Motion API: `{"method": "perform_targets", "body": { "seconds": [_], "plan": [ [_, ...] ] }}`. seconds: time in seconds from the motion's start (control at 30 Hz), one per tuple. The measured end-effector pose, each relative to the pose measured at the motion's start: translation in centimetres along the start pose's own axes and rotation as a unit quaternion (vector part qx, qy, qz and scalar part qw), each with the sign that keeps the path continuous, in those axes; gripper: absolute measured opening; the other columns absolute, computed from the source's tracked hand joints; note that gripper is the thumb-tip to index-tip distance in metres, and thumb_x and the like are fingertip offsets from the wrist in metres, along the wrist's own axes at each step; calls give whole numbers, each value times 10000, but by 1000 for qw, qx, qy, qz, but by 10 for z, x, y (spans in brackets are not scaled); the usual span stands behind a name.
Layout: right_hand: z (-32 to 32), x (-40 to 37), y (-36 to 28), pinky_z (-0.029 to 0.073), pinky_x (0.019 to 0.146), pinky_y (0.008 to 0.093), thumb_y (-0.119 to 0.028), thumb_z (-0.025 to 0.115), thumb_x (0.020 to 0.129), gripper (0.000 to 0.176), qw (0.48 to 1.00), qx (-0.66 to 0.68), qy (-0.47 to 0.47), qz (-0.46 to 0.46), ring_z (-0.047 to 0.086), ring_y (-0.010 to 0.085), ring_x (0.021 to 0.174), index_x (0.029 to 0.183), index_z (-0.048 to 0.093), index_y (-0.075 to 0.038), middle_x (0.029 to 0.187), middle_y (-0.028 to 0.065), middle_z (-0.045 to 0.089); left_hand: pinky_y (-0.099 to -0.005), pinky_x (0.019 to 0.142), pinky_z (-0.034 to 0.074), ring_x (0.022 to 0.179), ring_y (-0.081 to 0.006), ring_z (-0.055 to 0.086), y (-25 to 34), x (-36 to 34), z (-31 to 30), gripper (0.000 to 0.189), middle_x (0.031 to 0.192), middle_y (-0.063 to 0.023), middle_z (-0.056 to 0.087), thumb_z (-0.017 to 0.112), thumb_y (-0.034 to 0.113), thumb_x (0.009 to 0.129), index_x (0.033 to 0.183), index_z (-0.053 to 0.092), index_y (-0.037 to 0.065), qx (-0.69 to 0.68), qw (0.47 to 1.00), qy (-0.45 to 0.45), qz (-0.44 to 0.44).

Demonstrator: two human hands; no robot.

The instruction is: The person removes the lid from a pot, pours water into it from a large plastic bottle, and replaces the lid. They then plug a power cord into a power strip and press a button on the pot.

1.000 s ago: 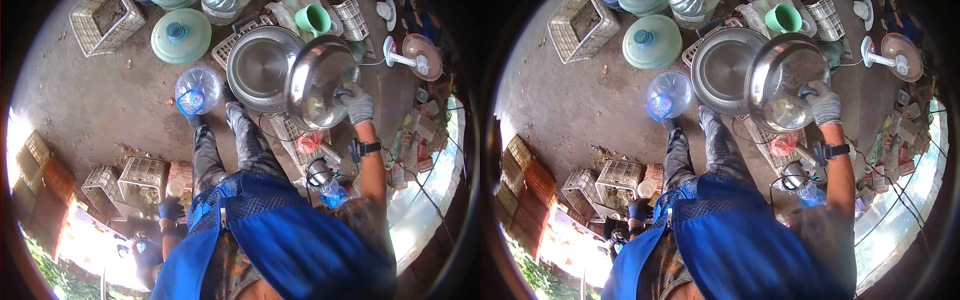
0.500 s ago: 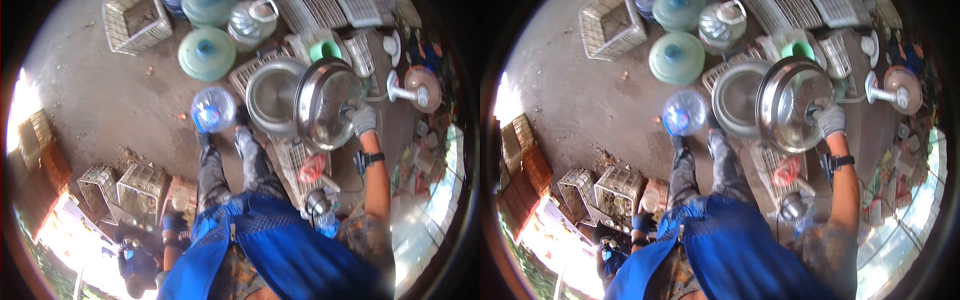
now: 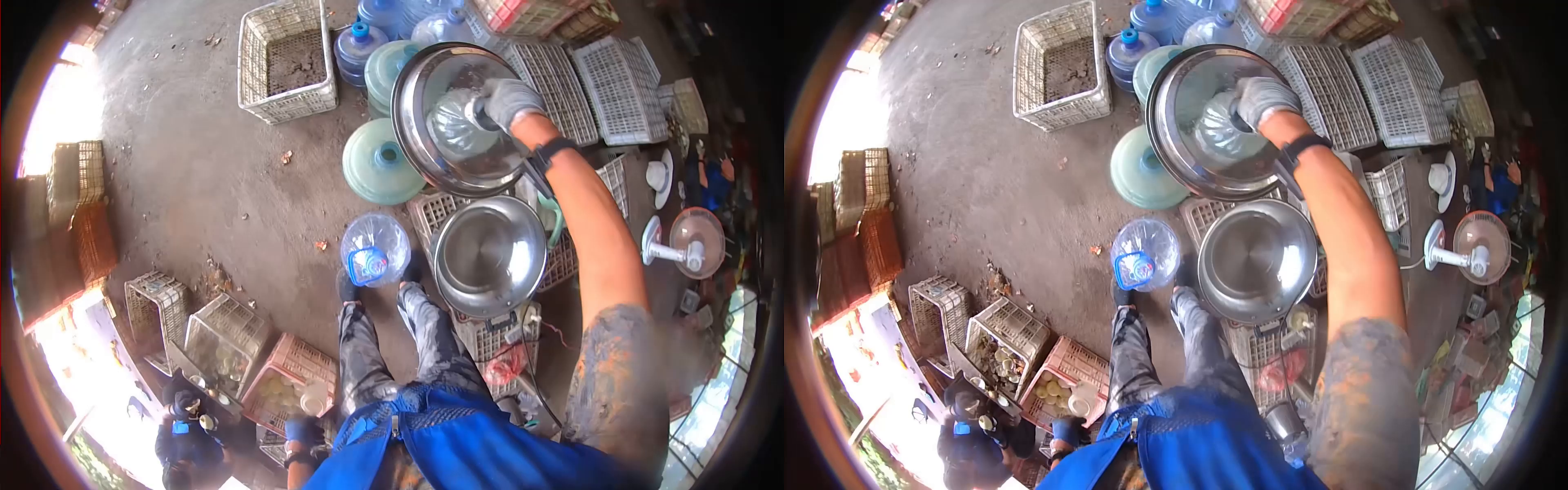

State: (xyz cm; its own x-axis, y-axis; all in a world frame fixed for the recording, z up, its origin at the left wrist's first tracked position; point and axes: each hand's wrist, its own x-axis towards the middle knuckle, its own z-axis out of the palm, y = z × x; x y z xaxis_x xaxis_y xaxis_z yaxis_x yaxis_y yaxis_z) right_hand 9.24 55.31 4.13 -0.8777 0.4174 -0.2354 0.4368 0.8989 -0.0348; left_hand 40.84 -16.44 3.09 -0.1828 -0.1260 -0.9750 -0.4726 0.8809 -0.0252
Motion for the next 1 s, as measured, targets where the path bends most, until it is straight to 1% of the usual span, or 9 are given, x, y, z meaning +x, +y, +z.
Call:
{"method": "perform_targets", "body": {
  "seconds": [0.1, 0.23, 0.3, 0.37, 0.63, 0.7, 0.83, 0.9, 1.0],
  "plan": [
    [16, 52, -22, 522, 914, 449, -266, 612, 846, 326, 998, -41, -39, -30, 662, 368, 1038, 1098, 720, -91, 1114, 189, 685, -359, 682, 572, 743, -260, 704, -34, 7, 18, 270, 809, -101, 715, 774, 171, 707, 968, 744, 109, 362, 904, 83, 211],
    [45, 96, -45, 530, 896, 465, -328, 631, 844, 358, 990, -95, -105, -26, 657, 371, 1039, 1143, 700, -143, 1127, 166, 687, -398, 706, 551, 794, -256, 699, -177, 74, 86, 331, 847, -101, 724, 818, 231, 619, 919, 747, 112, -136, 986, 67, 74],
    [46, 103, -57, 532, 892, 465, -326, 637, 840, 371, 985, -120, -122, -24, 656, 369, 1044, 1152, 696, -137, 1136, 162, 687, -405, 721, 543, 815, -249, 700, -64, 14, 54, 380, 871, -88, 730, 836, 311, 562, 897, 758, 150, -220, 972, 22, -77],
    [61, 115, -59, 532, 891, 464, -322, 636, 837, 365, 984, -125, -121, -40, 657, 369, 1044, 1139, 702, -127, 1129, 158, 691, -403, 723, 540, 818, -253, 702, -91, 28, 64, 393, 880, -67, 735, 821, 390, 556, 893, 761, 198, 298, 936, 76, 169],
    [102, 147, -51, 533, 890, 453, -276, 612, 837, 323, 986, -128, -98, -41, 666, 363, 1030, 1069, 729, -85, 1090, 169, 702, -394, 777, 542, 851, -251, 701, -142, 76, 88, 436, 908, -54, 731, 809, 454, 554, 934, 760, 248, -114, 993, 32, 29],
    [93, 152, -52, 528, 904, 449, -269, 599, 844, 324, 989, -121, -87, -25, 664, 358, 1039, 1075, 727, -80, 1104, 182, 693, -393, 789, 545, 883, -262, 697, -117, 70, 70, 466, 957, -65, 727, 818, 431, 560, 981, 750, 244, 235, 970, 17, 59],
    [99, 155, -47, 523, 916, 448, -269, 586, 851, 333, 983, -146, -94, -65, 658, 364, 1051, 1089, 723, -81, 1110, 183, 690, -390, 602, 576, 663, -244, 708, -47, 40, 37, 96, 758, -117, 717, 705, 143, 806, 881, 730, 88, 303, 918, 108, 232],
    [100, 152, -49, 510, 939, 449, -285, 567, 861, 365, 988, -119, -84, -49, 646, 365, 1077, 1142, 702, -95, 1150, 187, 676, -376, 685, 565, 713, -259, 709, -48, 58, 40, 149, 787, -95, 726, 730, 167, 754, 900, 757, 153, -46, 998, 48, 18],
    [78, 126, -58, 483, 981, 444, -304, 538, 875, 403, 993, -102, -56, -35, 622, 365, 1119, 1209, 665, -116, 1212, 192, 648, -387, 681, 555, 743, -266, 702, -38, 49, 27, 287, 815, -81, 724, 787, 235, 622, 891, 748, 144, 315, 926, 77, 194]
  ]
}}
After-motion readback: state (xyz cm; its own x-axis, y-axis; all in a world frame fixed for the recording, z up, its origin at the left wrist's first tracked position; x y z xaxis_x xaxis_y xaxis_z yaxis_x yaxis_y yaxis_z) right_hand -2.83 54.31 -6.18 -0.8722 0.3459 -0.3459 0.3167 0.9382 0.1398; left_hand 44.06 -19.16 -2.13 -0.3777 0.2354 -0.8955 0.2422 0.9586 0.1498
